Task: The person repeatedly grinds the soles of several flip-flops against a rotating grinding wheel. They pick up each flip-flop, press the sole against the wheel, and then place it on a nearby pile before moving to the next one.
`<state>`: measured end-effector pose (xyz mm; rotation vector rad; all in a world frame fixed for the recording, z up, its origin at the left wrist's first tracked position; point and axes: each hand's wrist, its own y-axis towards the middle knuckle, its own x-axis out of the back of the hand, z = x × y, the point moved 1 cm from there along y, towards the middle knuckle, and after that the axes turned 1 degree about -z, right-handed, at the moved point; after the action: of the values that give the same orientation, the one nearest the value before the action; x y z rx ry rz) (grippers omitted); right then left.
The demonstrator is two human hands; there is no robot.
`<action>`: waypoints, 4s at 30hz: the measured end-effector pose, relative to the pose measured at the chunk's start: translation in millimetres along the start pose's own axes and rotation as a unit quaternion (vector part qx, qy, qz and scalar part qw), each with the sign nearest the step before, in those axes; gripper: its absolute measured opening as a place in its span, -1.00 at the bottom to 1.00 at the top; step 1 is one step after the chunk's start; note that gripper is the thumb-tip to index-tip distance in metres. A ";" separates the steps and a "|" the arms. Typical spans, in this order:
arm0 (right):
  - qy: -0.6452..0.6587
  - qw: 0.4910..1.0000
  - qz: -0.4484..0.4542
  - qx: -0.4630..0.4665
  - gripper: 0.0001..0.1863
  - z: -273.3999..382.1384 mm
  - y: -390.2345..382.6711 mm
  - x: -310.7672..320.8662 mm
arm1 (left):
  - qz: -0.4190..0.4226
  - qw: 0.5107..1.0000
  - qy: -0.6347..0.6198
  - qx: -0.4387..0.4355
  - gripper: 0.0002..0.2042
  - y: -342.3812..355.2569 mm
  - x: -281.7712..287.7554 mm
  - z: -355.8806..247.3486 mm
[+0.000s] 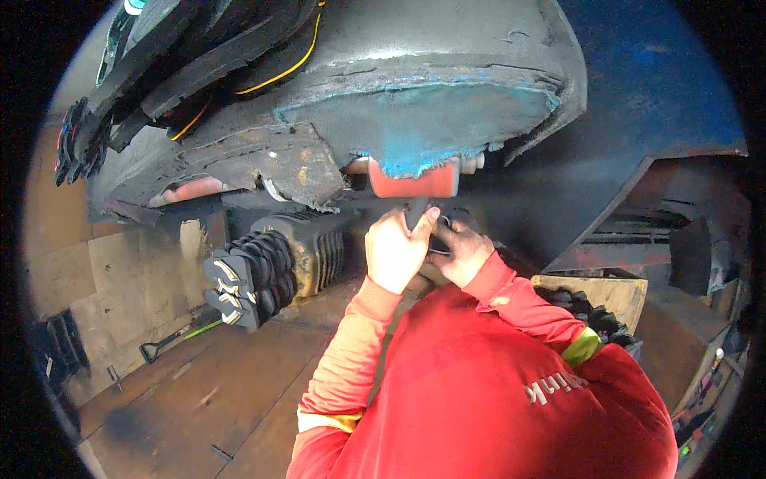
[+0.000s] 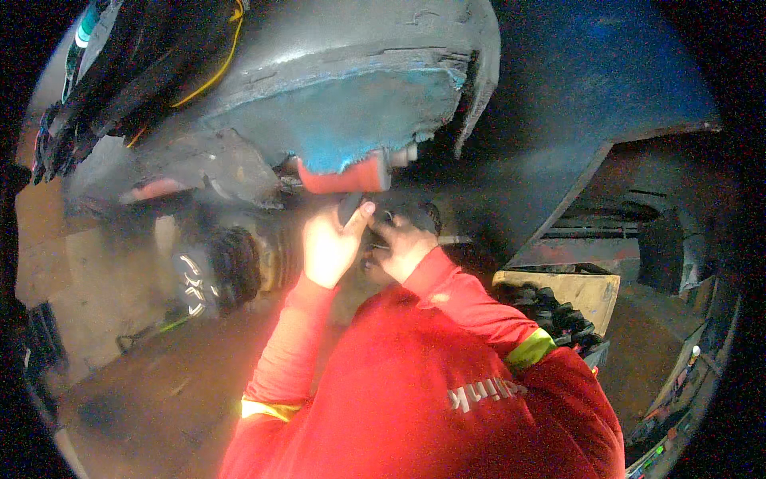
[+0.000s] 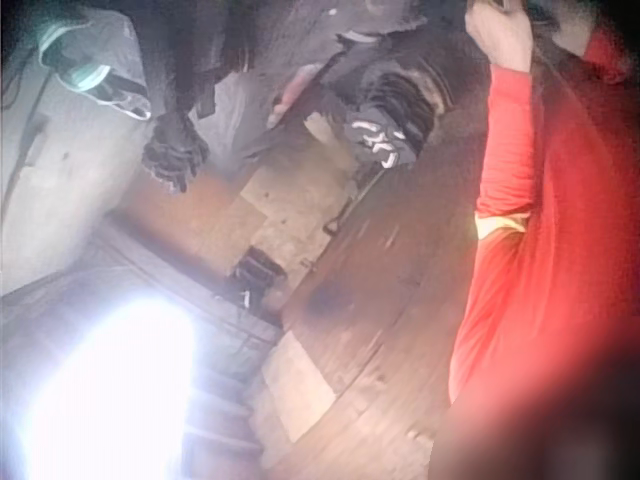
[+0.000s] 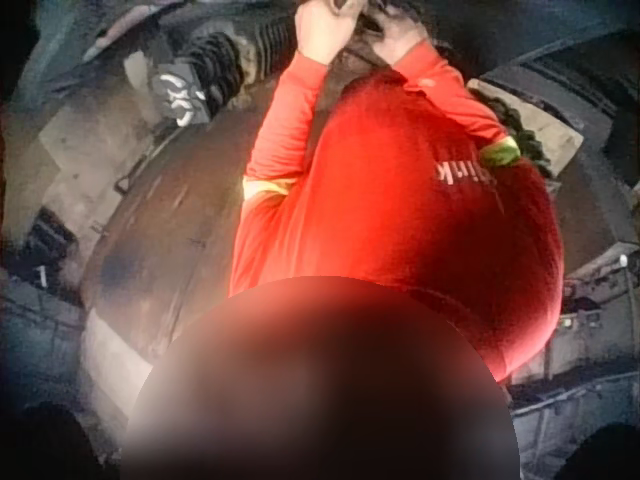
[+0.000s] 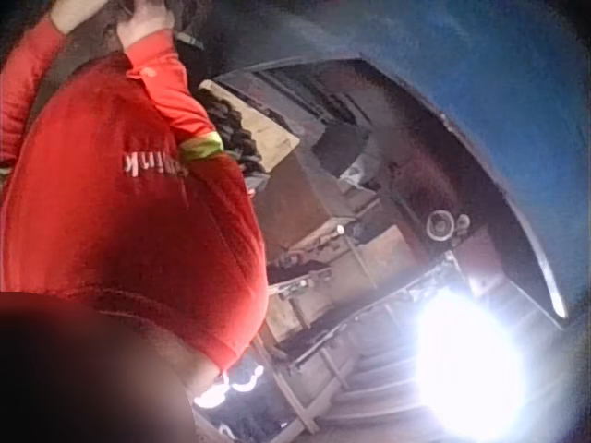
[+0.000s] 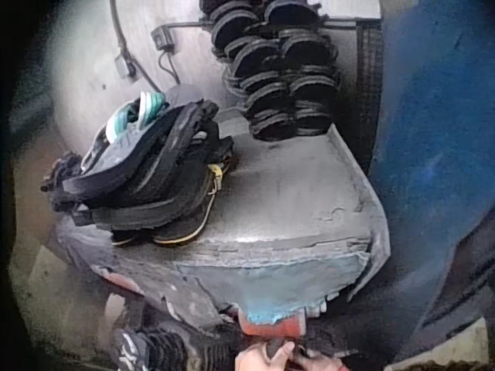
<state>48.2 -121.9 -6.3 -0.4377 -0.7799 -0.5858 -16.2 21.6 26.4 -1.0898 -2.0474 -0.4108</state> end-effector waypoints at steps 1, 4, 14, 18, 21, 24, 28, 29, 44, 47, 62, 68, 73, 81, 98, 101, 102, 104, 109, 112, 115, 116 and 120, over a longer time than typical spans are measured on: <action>-0.011 1.000 0.006 0.000 -0.48 1.4 -2.5 4.5 | 0.003 1.000 -0.026 0.003 -0.64 -2.5 1.5 -1.7; -0.068 0.997 -0.011 0.041 -0.52 1.1 -2.3 10.0 | -0.070 0.987 -0.145 -0.023 -0.69 -18.3 8.9 -9.1; 0.523 0.802 -0.131 -0.257 -0.40 -43.2 -17.0 -49.3 | -0.129 0.982 -0.124 -0.061 -0.57 -58.6 36.0 28.5; 0.800 0.517 0.064 -0.296 -0.41 -63.6 17.0 -75.2 | -0.086 0.985 -0.150 -0.016 -0.59 -71.6 47.7 27.0; 0.818 0.534 0.184 -0.109 -0.59 -60.8 53.8 -92.5 | -0.112 0.989 -0.097 -0.019 -0.63 -65.7 54.0 10.6; 0.824 0.535 0.176 -0.066 -0.58 -56.3 71.0 -96.3 | -0.113 0.990 -0.050 -0.061 -0.65 -47.1 65.0 -1.1; 0.857 0.452 0.223 -0.104 -0.57 -56.6 74.2 -91.4 | -0.097 0.992 -0.027 -0.079 -0.66 -26.0 61.1 -8.1; 0.853 0.465 0.207 -0.119 -0.55 -60.8 72.2 -88.6 | -0.080 0.994 -0.038 -0.068 -0.67 -22.0 55.0 -10.9; 0.833 0.461 0.219 -0.215 -0.53 -37.3 52.3 -60.4 | -0.032 0.998 -0.045 -0.010 -0.80 -14.0 81.0 -54.6; 0.817 0.476 0.239 -0.220 -0.52 -45.5 57.7 -49.6 | -0.028 0.999 -0.045 0.008 -0.79 -11.5 75.9 -55.1; 0.807 0.484 0.221 -0.257 -0.56 -40.9 50.4 -44.2 | -0.027 0.999 -0.033 -0.010 -0.82 -17.5 79.0 -56.0; 0.824 0.483 0.179 -0.235 -0.57 -26.5 36.1 -44.9 | -0.025 0.997 -0.075 0.025 -0.74 -27.4 96.3 -62.8; 0.830 0.466 0.199 -0.235 -0.55 -52.2 44.6 -45.8 | -0.002 0.999 -0.047 -0.013 -0.78 -12.5 68.5 -53.5; 0.793 0.517 0.190 -0.260 -0.60 -35.8 43.7 -27.7 | -0.005 0.988 -0.125 0.094 -0.80 -16.9 72.7 -41.2; 0.811 0.495 0.245 -0.194 -0.44 -18.8 43.4 -29.8 | 0.002 0.999 -0.041 -0.030 -0.65 -48.3 103.6 -63.6; 0.817 0.499 0.218 -0.191 -0.45 -15.9 27.0 -34.2 | 0.013 0.999 -0.046 -0.017 -0.64 -68.1 112.0 -63.1; 0.820 0.497 0.222 -0.174 -0.45 -12.3 19.3 -35.1 | 0.013 0.999 -0.041 -0.013 -0.64 -77.8 118.4 -67.1; 0.841 0.476 0.196 -0.167 -0.51 -3.2 8.9 -37.4 | 0.011 1.000 0.008 -0.004 -0.64 -90.5 130.5 -76.0; 0.828 0.508 0.148 -0.184 -0.53 3.6 12.5 -37.2 | 0.011 0.998 -0.056 0.023 -0.65 -86.8 136.6 -94.2; 0.823 0.469 0.190 -0.259 -0.53 -4.8 32.2 -38.5 | 0.027 0.999 -0.027 0.017 -0.64 -61.8 118.9 -82.2; 0.840 0.472 0.202 -0.175 -0.49 -8.0 33.0 -37.9 | -0.015 0.997 -0.020 -0.079 -0.63 -62.4 114.8 -75.6; 0.820 0.494 0.209 -0.197 -0.49 -8.2 33.1 -38.7 | 0.001 0.998 -0.029 -0.053 -0.63 -66.6 116.1 -73.5; 0.853 0.461 0.202 -0.137 -0.54 1.1 18.2 -34.5 | 0.006 0.999 -0.033 -0.016 -0.63 -89.4 131.3 -76.9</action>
<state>39.6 -96.2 -34.4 -0.1123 1.4104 -0.4034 -96.7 -1.7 181.7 -1.1489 -2.0980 -0.4075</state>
